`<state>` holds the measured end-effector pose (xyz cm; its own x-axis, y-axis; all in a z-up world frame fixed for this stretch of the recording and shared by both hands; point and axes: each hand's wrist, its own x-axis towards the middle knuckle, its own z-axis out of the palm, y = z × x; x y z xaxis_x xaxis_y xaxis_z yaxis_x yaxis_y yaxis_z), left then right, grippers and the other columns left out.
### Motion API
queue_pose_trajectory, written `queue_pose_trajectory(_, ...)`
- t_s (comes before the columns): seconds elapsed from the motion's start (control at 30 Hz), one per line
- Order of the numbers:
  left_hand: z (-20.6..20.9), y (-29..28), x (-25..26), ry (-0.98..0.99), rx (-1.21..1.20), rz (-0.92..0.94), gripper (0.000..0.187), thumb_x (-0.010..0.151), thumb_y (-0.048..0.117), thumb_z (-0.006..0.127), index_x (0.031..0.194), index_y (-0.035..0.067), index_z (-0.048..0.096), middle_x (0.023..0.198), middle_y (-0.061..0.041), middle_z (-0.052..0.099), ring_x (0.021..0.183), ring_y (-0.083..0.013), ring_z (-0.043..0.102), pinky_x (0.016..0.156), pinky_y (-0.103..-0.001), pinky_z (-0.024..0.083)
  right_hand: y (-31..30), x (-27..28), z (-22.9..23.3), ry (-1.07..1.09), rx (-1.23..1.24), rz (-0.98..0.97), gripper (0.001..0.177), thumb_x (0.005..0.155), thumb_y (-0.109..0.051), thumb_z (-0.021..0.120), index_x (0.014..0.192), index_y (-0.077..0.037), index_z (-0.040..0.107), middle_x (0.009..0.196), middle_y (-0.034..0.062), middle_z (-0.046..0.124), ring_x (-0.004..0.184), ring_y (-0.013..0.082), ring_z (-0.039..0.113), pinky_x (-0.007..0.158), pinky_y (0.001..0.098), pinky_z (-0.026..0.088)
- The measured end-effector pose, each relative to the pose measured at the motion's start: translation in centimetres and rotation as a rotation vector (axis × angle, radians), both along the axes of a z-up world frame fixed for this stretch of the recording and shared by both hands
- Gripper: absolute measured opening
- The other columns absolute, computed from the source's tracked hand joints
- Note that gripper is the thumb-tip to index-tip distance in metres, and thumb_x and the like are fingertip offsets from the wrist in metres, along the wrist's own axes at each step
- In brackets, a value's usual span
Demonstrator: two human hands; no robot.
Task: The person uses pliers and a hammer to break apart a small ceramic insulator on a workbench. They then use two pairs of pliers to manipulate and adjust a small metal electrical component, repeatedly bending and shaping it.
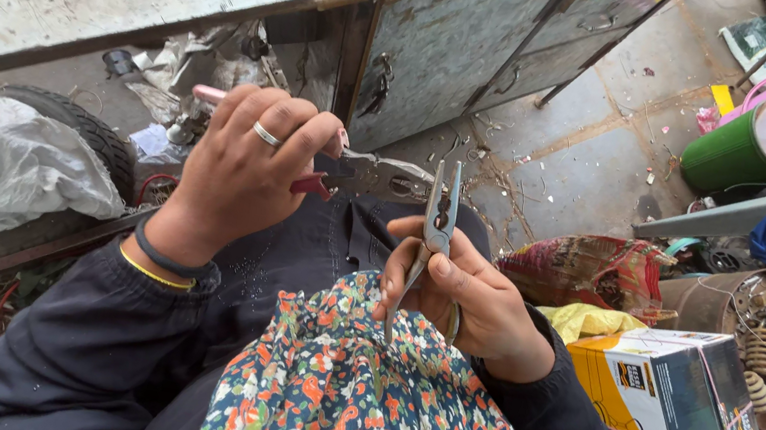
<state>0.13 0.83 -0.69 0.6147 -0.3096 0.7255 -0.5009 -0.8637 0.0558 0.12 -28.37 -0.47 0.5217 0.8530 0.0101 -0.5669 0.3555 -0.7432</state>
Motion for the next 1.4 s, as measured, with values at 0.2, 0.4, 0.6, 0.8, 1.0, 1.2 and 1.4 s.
queue_pose_trajectory(0.2, -0.2, 0.1, 0.0, -0.032, 0.021, -0.015, 0.054, 0.078, 0.018, 0.081, 0.126, 0.015, 0.058, 0.117, -0.003, 0.056, 0.116, -0.0262, 0.056, 0.111, -0.046, 0.043, 0.0, 0.0, 0.6, -0.031, -0.073, -0.008, 0.049, 0.112, -0.025, 0.038, 0.156, -0.003, 0.03, 0.118, 0.0248, 0.064, 0.116, 0.0379, 0.066, 0.1, 0.0508, 0.051)
queue_pose_trajectory(0.4, -0.3, 0.2, -0.1, -0.042, 0.048, 0.011, 0.055, 0.079, 0.019, 0.082, 0.128, 0.016, 0.058, 0.119, -0.002, 0.056, 0.117, -0.0253, 0.056, 0.112, -0.046, 0.043, 0.1, -0.1, 0.0, -0.027, 0.023, -0.008, 0.045, 0.117, -0.026, 0.037, 0.156, -0.002, 0.035, 0.097, 0.0147, 0.058, 0.096, 0.028, 0.063, 0.092, 0.049, 0.054)
queue_pose_trajectory(0.6, 0.1, 0.4, 0.1, -0.004, 0.041, -0.058, 0.053, 0.074, 0.019, 0.082, 0.122, 0.016, 0.06, 0.115, -0.002, 0.059, 0.114, -0.0268, 0.058, 0.108, -0.047, 0.045, -0.6, 0.8, -0.9, -0.054, -0.06, 0.045, 0.034, 0.115, -0.029, 0.044, 0.124, 0.003, 0.052, 0.082, 0.0082, 0.05, 0.078, 0.0227, 0.056, 0.076, 0.0421, 0.052)
queue_pose_trajectory(0.8, 1.6, 1.4, 0.2, 0.061, 0.062, -0.183, 0.051, 0.068, 0.016, 0.081, 0.115, 0.015, 0.064, 0.107, -0.002, 0.06, 0.107, -0.027, 0.06, 0.101, -0.044, 0.047, -2.2, 1.7, -1.5, -0.246, -0.3, 0.14, 0.033, 0.113, -0.029, 0.051, 0.101, 0.002, 0.057, 0.074, 0.0041, 0.052, 0.071, 0.0175, 0.058, 0.068, 0.0353, 0.052)
queue_pose_trajectory(1.0, 1.8, 1.4, -0.2, 0.108, 0.185, -0.342, 0.042, 0.072, 0.022, 0.079, 0.11, 0.016, 0.063, 0.101, 0.0, 0.061, 0.106, -0.0237, 0.063, 0.101, -0.041, 0.048, -3.7, 3.6, -0.8, -0.718, -0.623, 0.48, 0.028, 0.107, -0.028, 0.055, 0.104, -0.001, 0.063, 0.075, 0.0077, 0.064, 0.066, 0.0212, 0.06, 0.062, 0.0355, 0.051)
queue_pose_trajectory(1.2, -0.8, -1.7, 0.2, 0.129, 0.299, -0.42, 0.029, 0.082, 0.025, 0.078, 0.105, 0.016, 0.064, 0.096, -0.001, 0.063, 0.1, -0.0216, 0.063, 0.094, -0.038, 0.049, -5.8, 3.8, 0.4, -1.162, -1.175, 0.731, 0.041, 0.096, -0.032, 0.058, 0.133, -0.016, 0.064, 0.094, 0.0152, 0.075, 0.09, 0.036, 0.07, 0.076, 0.0456, 0.053)
queue_pose_trajectory(1.4, -0.9, -1.2, 0.5, 0.183, -0.009, -0.335, 0.045, 0.071, 0.021, 0.082, 0.111, 0.014, 0.065, 0.105, -0.002, 0.064, 0.104, -0.0255, 0.062, 0.095, -0.042, 0.048, -7.6, 4.4, 2.4, -1.078, -0.808, 0.223, 0.047, 0.101, -0.025, 0.052, 0.142, -0.001, 0.053, 0.096, 0.0121, 0.076, 0.088, 0.0236, 0.078, 0.077, 0.0375, 0.059)
